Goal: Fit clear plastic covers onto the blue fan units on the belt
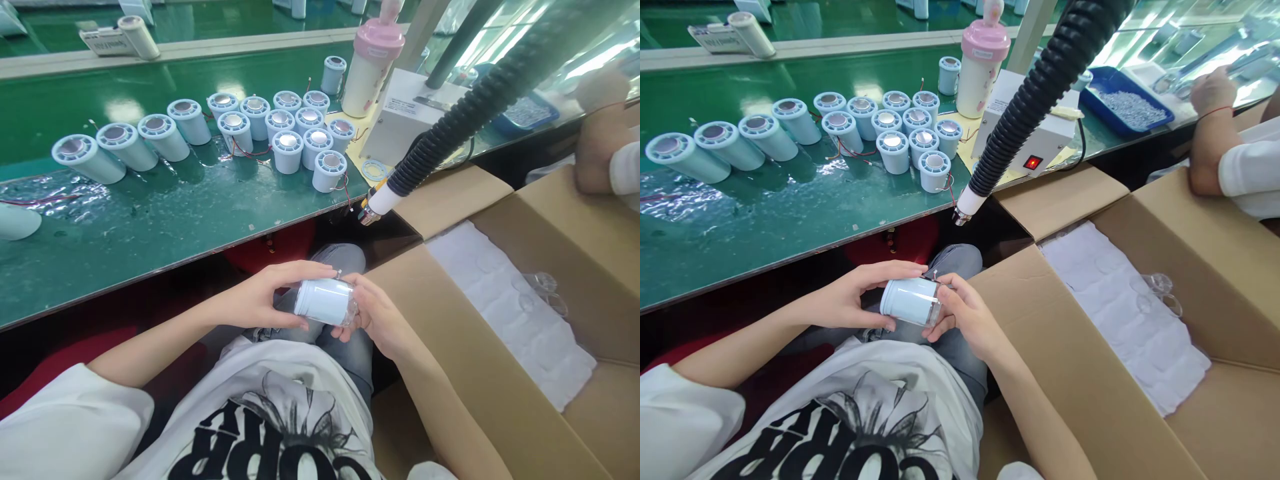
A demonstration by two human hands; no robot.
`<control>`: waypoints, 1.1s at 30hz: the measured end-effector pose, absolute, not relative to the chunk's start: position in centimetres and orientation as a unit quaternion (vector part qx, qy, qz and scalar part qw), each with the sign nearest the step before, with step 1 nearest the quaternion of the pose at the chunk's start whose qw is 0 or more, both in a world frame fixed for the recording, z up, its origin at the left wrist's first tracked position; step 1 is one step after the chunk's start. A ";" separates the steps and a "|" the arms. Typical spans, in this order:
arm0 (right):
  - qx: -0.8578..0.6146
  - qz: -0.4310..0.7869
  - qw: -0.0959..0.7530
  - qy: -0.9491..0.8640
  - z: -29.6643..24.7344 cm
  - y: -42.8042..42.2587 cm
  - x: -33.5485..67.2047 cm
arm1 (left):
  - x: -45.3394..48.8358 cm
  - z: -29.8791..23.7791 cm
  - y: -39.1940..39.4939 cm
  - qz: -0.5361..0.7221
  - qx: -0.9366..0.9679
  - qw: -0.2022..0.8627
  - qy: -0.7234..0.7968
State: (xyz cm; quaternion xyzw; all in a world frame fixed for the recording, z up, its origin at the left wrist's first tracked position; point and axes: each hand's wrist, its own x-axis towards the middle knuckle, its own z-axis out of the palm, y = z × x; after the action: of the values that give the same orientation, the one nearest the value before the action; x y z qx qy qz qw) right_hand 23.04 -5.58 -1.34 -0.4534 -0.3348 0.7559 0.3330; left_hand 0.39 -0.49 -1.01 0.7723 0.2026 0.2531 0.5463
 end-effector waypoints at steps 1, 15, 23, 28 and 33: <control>-0.453 0.761 0.328 -0.328 -1.3 -5.6 22.9 | 0.4 -1.0 -0.5 0.251 0.772 0.547 0.203; -0.404 0.862 0.241 -0.190 -1.8 -5.6 22.3 | 0.5 -1.3 -0.3 0.271 0.742 0.589 0.171; -0.413 0.855 0.208 -0.235 -1.8 -5.7 22.1 | 0.8 -1.0 -0.7 0.268 0.714 0.612 0.211; -0.522 0.508 0.430 -0.533 -3.4 -6.6 22.8 | 0.9 -0.4 -1.1 0.249 0.610 0.696 0.284; -0.360 0.339 0.429 -0.756 -3.1 -6.6 23.8 | 0.8 -0.5 -0.9 0.220 0.562 0.748 0.274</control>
State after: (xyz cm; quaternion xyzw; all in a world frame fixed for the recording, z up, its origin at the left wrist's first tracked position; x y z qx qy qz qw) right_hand 23.75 -6.60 -3.08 -0.3602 -0.7561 0.3387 0.4287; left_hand 0.78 -0.90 -0.55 0.5624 0.2744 0.2197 0.7484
